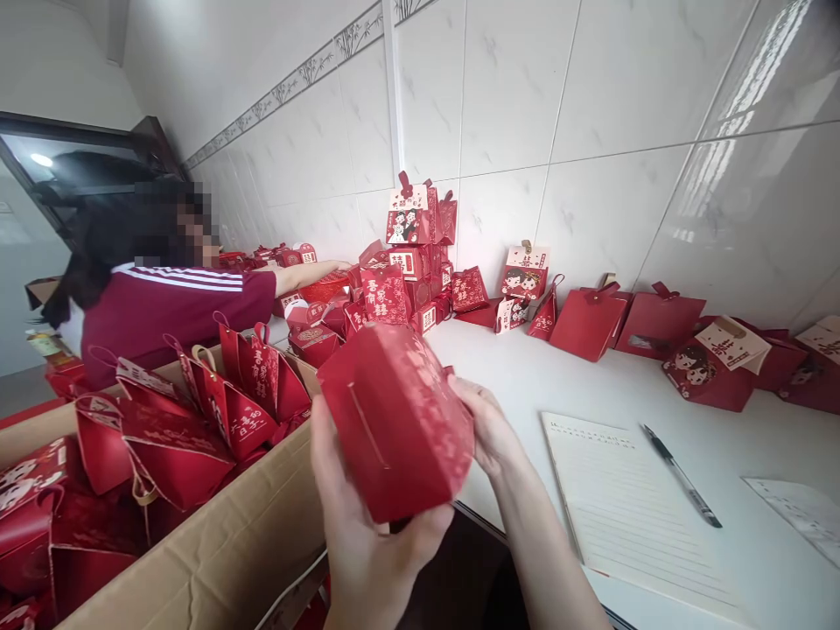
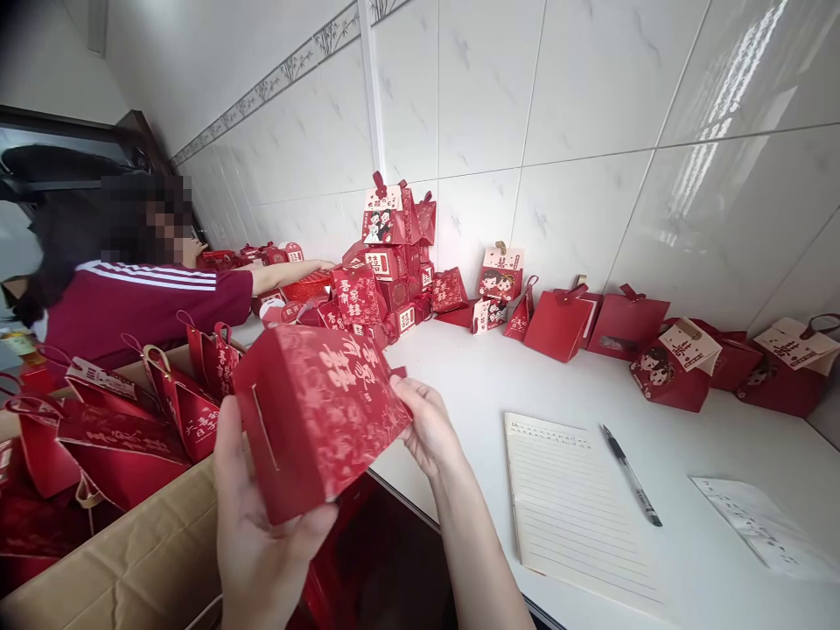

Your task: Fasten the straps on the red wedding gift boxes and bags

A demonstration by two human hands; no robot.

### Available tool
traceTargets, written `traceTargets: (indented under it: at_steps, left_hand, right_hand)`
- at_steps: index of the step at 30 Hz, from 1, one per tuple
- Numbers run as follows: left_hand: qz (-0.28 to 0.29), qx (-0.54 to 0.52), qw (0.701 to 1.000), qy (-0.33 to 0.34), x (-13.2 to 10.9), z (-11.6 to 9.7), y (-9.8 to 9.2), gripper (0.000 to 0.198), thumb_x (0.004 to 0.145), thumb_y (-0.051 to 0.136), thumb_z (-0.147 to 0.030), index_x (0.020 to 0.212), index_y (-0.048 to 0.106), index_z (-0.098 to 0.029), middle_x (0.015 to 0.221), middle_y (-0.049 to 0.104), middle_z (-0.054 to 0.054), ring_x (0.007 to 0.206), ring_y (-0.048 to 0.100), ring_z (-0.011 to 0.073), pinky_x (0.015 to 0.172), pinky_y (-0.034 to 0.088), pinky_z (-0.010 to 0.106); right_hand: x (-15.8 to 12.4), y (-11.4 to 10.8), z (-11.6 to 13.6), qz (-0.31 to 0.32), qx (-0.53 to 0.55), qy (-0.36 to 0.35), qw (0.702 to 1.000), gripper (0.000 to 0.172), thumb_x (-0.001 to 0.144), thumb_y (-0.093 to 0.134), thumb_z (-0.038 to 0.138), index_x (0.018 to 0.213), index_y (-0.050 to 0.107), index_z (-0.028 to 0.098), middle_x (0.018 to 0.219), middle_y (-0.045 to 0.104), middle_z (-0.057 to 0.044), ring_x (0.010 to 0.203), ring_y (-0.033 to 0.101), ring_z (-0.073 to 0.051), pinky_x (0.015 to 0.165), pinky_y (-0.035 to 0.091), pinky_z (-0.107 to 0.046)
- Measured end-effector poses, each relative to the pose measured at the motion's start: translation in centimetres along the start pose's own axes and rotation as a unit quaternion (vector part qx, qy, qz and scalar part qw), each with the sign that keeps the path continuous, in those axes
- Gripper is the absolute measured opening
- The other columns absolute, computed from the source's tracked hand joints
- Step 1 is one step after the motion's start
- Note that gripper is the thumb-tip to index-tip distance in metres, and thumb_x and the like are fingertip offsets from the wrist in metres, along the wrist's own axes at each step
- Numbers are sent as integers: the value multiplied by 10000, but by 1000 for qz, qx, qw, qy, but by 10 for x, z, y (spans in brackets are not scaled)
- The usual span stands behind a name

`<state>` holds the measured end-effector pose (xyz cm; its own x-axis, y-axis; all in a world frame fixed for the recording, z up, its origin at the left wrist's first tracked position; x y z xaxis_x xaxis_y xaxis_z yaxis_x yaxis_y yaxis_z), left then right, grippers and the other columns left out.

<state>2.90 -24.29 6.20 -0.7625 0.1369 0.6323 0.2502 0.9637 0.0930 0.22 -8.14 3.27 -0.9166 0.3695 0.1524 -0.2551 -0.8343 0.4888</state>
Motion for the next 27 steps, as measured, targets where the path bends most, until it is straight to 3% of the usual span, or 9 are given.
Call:
traceTargets:
  at_steps: [2, 4, 8, 11, 16, 21, 24, 27]
  left_hand:
    - [15, -84, 996, -29, 4, 7, -5, 989, 677, 599, -736, 1482, 172, -352, 1519, 349, 74, 1337, 414, 347, 892, 568, 385]
    - [33, -146, 984, -100, 7, 19, -7, 947, 684, 524, -788, 1467, 230, -342, 1483, 415, 69, 1347, 400, 343, 909, 559, 406]
    - [77, -161, 953, -244, 8, 33, -2, 690, 786, 604, -582, 1364, 453, -236, 1307, 599, 102, 1202, 562, 325, 917, 544, 405]
    - [95, -167, 939, -285, 7, 33, 5, 561, 753, 668, -501, 1199, 608, -165, 1191, 669, 113, 1139, 599, 329, 959, 506, 415]
    - [81, -230, 899, -364, -5, 41, 14, 455, 685, 723, -448, 1037, 679, -163, 1065, 711, 102, 1051, 640, 324, 927, 514, 423]
    - [51, -270, 884, -378, -18, 50, 21, 362, 642, 758, -369, 952, 693, -193, 968, 719, 71, 976, 666, 308, 911, 515, 446]
    - [95, -265, 899, -337, -23, 47, 32, 404, 601, 797, -363, 952, 701, -188, 957, 718, 81, 1012, 649, 327, 940, 492, 446]
    - [126, -267, 905, -308, -28, 45, 41, 405, 589, 811, -365, 935, 698, -186, 962, 720, 90, 1023, 644, 327, 937, 491, 433]
  right_hand:
    - [-3, -9, 9, -39, 16, -3, 999, 417, 603, 821, 492, 626, 569, 160, 557, 579, 34, 451, 481, -72, 444, 407, -188]
    - [-9, -19, 23, -86, 11, -31, 996, 424, 586, 836, 459, 571, 527, 168, 535, 556, 39, 442, 446, -67, 433, 370, -186]
    - [-24, -35, 49, -159, -49, -105, 980, 352, 660, 786, 444, 593, 562, 181, 580, 553, 23, 498, 462, -98, 472, 369, -213]
    - [-34, -43, 61, -201, -80, -150, 965, 288, 761, 704, 434, 639, 607, 191, 581, 519, 22, 514, 445, -109, 471, 338, -218]
    - [-45, -43, 73, -203, -74, -216, 952, 240, 813, 640, 422, 810, 713, 194, 695, 630, -14, 602, 534, -156, 529, 408, -247]
    - [-48, -36, 73, -176, -93, -217, 955, 221, 788, 695, 427, 856, 722, 218, 777, 684, -22, 651, 593, -169, 564, 464, -259]
    - [-50, -36, 73, -190, -107, -217, 951, 207, 787, 701, 425, 841, 703, 224, 784, 677, -24, 640, 608, -171, 554, 487, -271]
    - [-52, -36, 76, -203, -135, -238, 940, 249, 792, 696, 407, 995, 658, 268, 800, 661, -12, 606, 607, -166, 501, 486, -269]
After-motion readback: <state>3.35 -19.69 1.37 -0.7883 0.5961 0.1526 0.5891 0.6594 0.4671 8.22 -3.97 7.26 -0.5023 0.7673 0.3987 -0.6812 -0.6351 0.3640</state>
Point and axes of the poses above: each hand's wrist, its own x-axis towards the middle knuckle, its own y-axis out of the palm, z = x × y, the point moved 5 cm from there along x, towards the middle knuckle
